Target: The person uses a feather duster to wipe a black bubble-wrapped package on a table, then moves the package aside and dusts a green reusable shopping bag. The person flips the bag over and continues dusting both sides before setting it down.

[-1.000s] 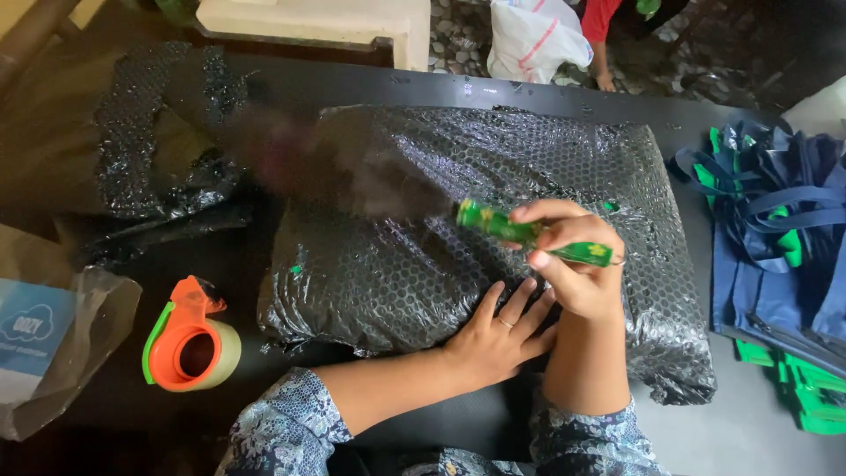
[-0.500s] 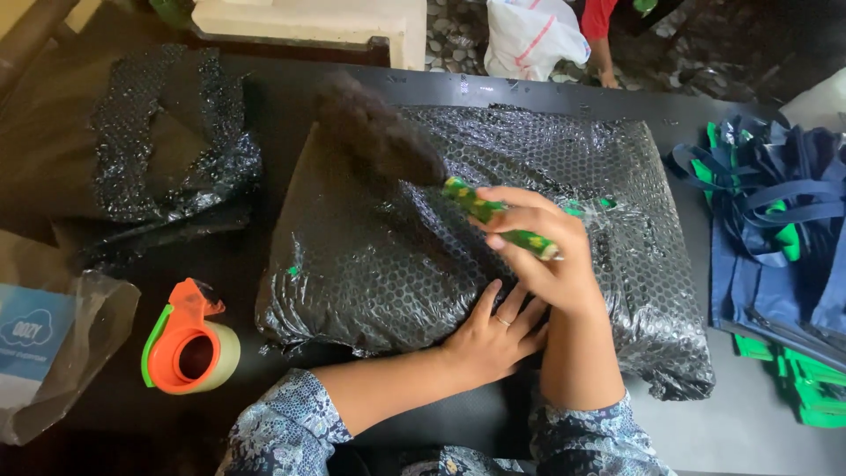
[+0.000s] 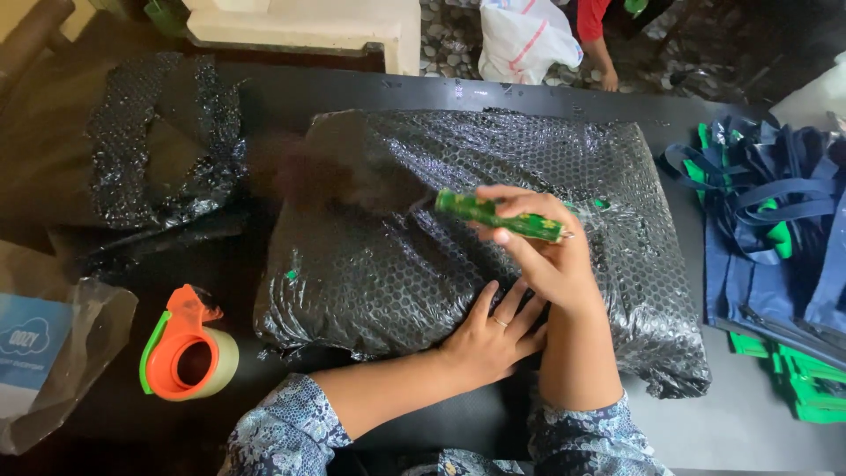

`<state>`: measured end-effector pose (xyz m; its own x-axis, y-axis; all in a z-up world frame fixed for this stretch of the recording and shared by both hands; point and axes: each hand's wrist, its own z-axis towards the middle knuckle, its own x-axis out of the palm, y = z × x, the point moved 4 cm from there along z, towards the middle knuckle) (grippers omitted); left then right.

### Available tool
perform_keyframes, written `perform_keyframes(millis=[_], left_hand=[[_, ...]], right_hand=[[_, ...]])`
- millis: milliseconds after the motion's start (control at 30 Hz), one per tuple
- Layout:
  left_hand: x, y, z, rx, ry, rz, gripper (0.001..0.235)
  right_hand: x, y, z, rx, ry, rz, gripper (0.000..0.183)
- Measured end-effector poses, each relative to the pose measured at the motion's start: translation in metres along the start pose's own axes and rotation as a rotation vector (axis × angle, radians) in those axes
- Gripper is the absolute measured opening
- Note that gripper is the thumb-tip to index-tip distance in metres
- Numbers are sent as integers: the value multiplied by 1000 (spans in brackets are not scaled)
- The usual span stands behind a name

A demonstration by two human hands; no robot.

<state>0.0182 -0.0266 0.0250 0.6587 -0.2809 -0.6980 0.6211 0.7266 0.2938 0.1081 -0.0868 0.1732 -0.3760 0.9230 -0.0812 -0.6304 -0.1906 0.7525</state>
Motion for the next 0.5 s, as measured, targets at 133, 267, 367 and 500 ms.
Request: perform_keyframes(millis=[133, 267, 367, 500], left_hand=[[0, -2, -2, 9, 189, -18, 111], [-8, 2, 1, 46, 290, 57, 136], [-11, 5, 1, 55, 270, 42, 139], [-16, 6, 4, 31, 203, 37, 147]], right_hand=[[-14, 18, -3, -60, -28, -156, 17], [-70, 70, -25, -358, -335, -440, 25], [-134, 77, -90, -526, -660, -694, 28], [-176, 87, -154, -489, -1022, -1080, 27]])
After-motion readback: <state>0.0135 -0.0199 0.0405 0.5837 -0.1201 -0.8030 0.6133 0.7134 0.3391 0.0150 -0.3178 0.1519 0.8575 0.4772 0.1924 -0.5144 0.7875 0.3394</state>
